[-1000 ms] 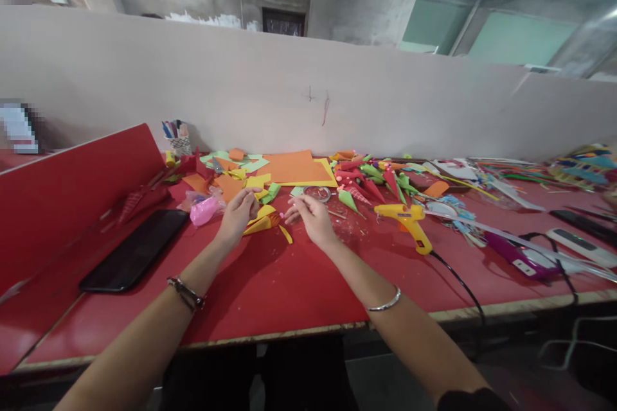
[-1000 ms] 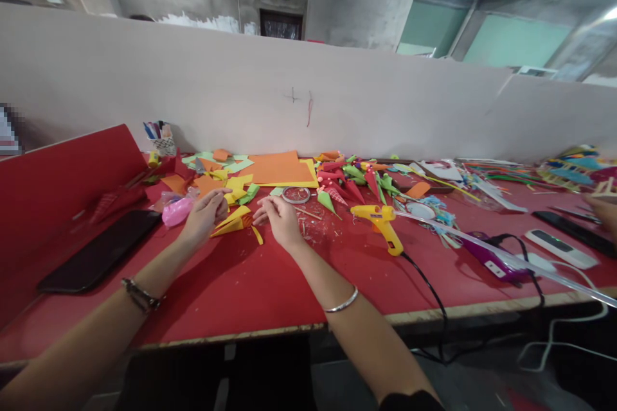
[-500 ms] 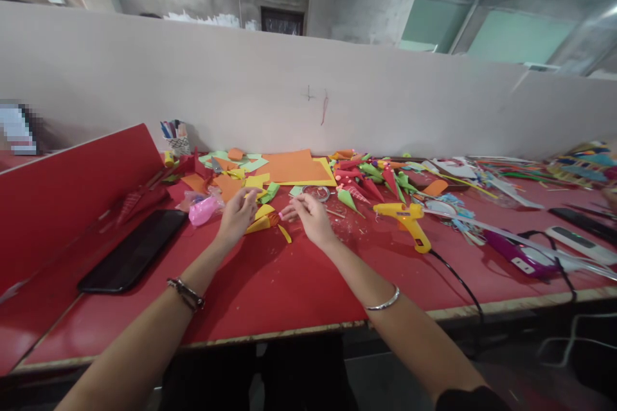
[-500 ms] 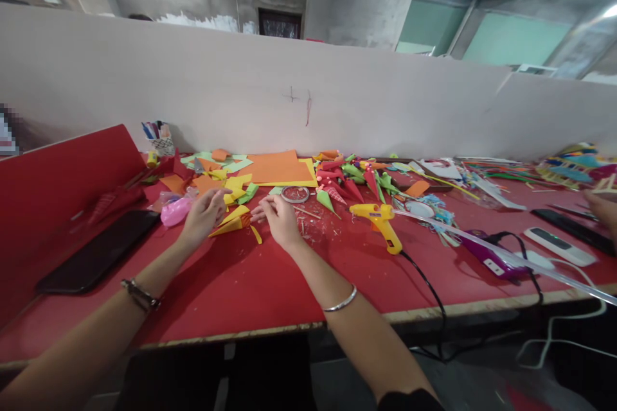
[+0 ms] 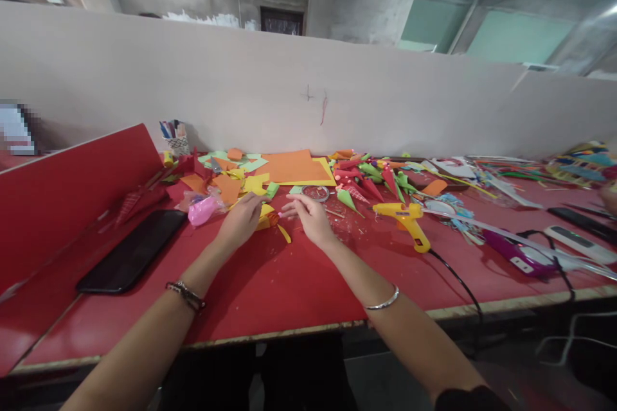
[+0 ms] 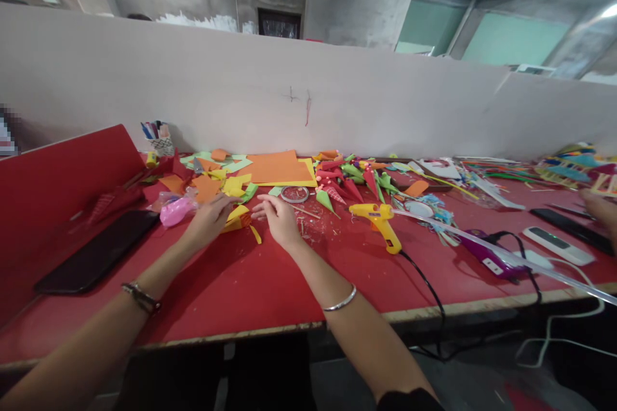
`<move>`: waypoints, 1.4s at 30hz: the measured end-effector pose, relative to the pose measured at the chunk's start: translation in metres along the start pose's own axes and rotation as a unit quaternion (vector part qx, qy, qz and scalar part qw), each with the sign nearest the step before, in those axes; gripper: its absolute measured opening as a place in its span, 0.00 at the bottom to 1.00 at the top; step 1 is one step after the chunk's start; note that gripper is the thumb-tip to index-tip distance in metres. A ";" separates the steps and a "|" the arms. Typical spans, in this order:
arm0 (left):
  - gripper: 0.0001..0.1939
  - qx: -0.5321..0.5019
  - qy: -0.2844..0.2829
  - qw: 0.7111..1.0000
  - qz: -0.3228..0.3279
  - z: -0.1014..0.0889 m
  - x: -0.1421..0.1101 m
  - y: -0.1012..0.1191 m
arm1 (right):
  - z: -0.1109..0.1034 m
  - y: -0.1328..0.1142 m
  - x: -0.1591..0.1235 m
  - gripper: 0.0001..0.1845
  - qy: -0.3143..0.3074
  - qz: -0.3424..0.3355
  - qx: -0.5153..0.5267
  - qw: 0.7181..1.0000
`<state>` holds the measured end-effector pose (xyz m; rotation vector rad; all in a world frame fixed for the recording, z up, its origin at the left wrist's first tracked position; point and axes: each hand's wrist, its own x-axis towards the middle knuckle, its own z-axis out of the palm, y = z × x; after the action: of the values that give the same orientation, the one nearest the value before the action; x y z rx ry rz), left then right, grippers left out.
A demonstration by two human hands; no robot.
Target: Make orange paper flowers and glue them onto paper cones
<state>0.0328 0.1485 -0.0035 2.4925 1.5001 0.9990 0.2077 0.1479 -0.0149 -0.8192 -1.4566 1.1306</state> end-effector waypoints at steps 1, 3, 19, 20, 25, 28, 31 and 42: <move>0.17 0.019 -0.012 1.000 -0.008 -0.001 0.000 0.000 | 0.000 -0.001 -0.001 0.14 -0.003 0.009 -0.003 1.000; 0.18 0.056 -0.051 0.997 -0.026 -0.001 -0.002 -0.001 | -0.001 -0.003 -0.002 0.17 -0.017 0.020 -0.030 0.999; 0.15 -0.035 -0.063 0.997 -0.022 0.005 0.000 -0.006 | -0.001 0.000 0.001 0.10 0.030 -0.031 -0.002 0.999; 0.15 -0.057 -0.053 0.997 -0.027 0.004 0.000 -0.004 | -0.001 -0.001 0.000 0.11 0.032 -0.031 -0.008 0.999; 0.12 -0.187 -0.042 0.980 -0.049 0.001 0.001 0.006 | -0.002 -0.007 -0.002 0.12 0.048 -0.095 -0.082 0.991; 0.10 -0.244 -0.044 0.966 -0.072 0.002 0.000 0.009 | -0.002 -0.006 -0.001 0.08 0.074 -0.139 -0.115 0.981; 0.12 -0.252 -0.041 0.964 -0.076 0.004 -0.001 0.007 | -0.001 -0.004 0.000 0.09 0.071 -0.136 -0.089 0.984; 0.18 -0.195 -0.073 0.976 -0.063 0.012 -0.005 0.012 | 0.004 -0.013 -0.007 0.06 0.030 -0.081 -0.028 0.996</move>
<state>0.0469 0.1417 -0.0113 2.1198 1.2582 0.9562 0.2059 0.1363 -0.0045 -0.7519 -1.4822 0.9396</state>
